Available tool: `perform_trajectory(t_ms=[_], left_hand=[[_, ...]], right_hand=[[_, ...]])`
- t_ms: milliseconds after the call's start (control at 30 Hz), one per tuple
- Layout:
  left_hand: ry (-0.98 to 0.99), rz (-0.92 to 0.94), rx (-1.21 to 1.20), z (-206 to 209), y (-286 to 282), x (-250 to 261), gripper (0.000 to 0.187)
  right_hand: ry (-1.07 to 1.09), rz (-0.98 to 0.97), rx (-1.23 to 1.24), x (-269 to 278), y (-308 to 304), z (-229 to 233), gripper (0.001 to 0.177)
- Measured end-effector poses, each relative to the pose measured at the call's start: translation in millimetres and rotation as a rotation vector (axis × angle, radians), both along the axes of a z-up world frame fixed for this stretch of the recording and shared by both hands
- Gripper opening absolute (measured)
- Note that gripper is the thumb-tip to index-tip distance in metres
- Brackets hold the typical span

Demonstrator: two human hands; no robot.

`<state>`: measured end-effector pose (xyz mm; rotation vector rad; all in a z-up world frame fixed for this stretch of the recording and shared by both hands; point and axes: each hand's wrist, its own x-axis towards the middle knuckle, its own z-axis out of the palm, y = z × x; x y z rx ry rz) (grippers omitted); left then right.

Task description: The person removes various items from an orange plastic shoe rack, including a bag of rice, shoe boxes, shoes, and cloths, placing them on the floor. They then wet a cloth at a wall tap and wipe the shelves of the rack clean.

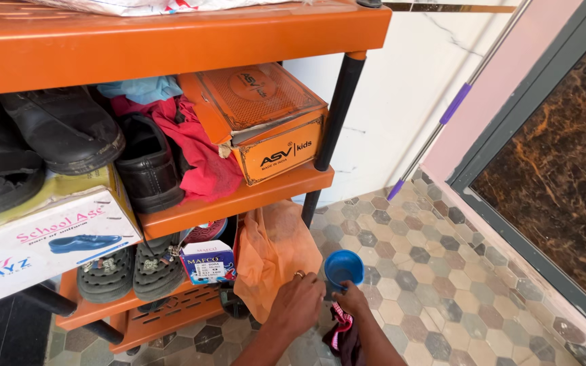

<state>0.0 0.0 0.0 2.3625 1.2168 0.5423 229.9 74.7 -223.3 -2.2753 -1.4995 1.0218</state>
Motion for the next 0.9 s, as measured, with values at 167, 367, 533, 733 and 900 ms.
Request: perform_trajectory(t_ms=[167,367,533,733,900], left_hand=[[-0.031,-0.009,-0.003,-6.7,0.6,2.8,0.006],[-0.049,-0.01,0.02,-19.1,2.2,9.4,0.004],[-0.101,0.006,0.026,-12.9,2.7,16.3,0.004],[-0.196,0.082,0.154,55.6,3.3,0.3,0.006],[-0.376,0.175,0.438,147.7,-3.0,-30.9,0.008]], right_hand=[[0.03,0.028,0.08,8.5,-0.8,-21.3,0.087],[-0.111,-0.066,0.121,17.9,-12.9,-19.5,0.059],[-0.198,-0.005,0.172,11.3,-33.8,4.7,0.041],[-0.245,0.235,0.407,-23.0,-20.8,101.1,0.032],[-0.091,0.014,0.829,-92.4,-41.3,290.0,0.022]])
